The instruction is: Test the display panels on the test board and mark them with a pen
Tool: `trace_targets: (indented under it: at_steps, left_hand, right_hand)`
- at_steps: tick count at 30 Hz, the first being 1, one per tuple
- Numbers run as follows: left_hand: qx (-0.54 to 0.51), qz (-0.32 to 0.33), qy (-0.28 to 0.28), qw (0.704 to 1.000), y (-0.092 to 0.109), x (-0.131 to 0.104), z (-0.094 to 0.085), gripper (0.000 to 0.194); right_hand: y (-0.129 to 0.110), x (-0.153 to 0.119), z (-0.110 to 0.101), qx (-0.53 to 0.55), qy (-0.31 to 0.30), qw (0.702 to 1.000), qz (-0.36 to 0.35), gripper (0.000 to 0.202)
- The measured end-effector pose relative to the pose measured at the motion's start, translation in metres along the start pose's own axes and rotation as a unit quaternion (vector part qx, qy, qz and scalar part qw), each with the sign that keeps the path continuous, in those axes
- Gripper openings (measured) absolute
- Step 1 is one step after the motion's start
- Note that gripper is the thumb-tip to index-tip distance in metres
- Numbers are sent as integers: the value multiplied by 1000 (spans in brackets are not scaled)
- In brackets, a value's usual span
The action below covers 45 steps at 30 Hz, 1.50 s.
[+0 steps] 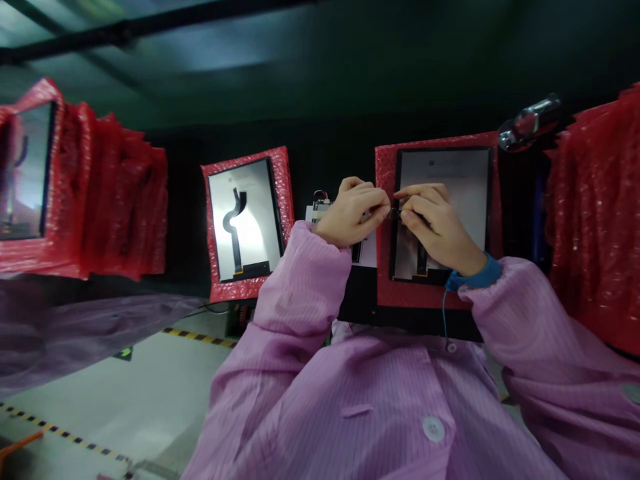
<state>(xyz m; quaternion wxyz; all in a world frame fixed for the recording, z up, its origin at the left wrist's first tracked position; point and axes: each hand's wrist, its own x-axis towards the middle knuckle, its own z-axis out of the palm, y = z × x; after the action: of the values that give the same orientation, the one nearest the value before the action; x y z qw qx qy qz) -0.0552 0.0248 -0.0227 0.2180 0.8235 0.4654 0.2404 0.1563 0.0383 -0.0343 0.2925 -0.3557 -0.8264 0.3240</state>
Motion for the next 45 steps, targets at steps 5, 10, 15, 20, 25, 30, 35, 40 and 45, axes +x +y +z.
trace_targets:
  at_steps: [5, 10, 15, 20, 25, 30, 35, 40, 45]
  left_hand:
    - [-4, 0, 11, 1000, -3, -1, 2, 25]
    - [-4, 5, 36, 999, -4, -1, 3, 32]
    - [-21, -1, 42, 999, -3, -2, 2, 34]
    - [-24, -16, 55, 998, -4, -2, 6, 25]
    - [17, -27, 71, 997, 1, 1, 6, 19]
    - [75, -69, 287, 953, 26, -33, -1, 27]
    - [188, -177, 226, 939, 46, -98, 30, 29]
    - [304, -198, 87, 928, 47, -119, 58, 43]
    - [322, -217, 39, 921, 50, -111, 55, 45]
  right_hand:
    - [2, 1, -2, -2, -12, 1000, -11, 28]
    - [3, 0, -1, 1, -3, 1000, -17, 27]
    - [4, -1, 2, 10, 14, 999, -27, 26]
    - [2, -3, 4, 5, 16, 999, -30, 26]
    - [1, -2, 6, -13, 21, 999, -27, 27]
    - [-10, -17, -10, -28, 99, 995, -2, 34]
    - [-27, -62, -30, -68, 161, 983, 55, 29]
    - [-26, -108, -29, -80, 185, 971, 130, 31]
    - [-15, -130, -29, -95, 201, 962, 160, 33]
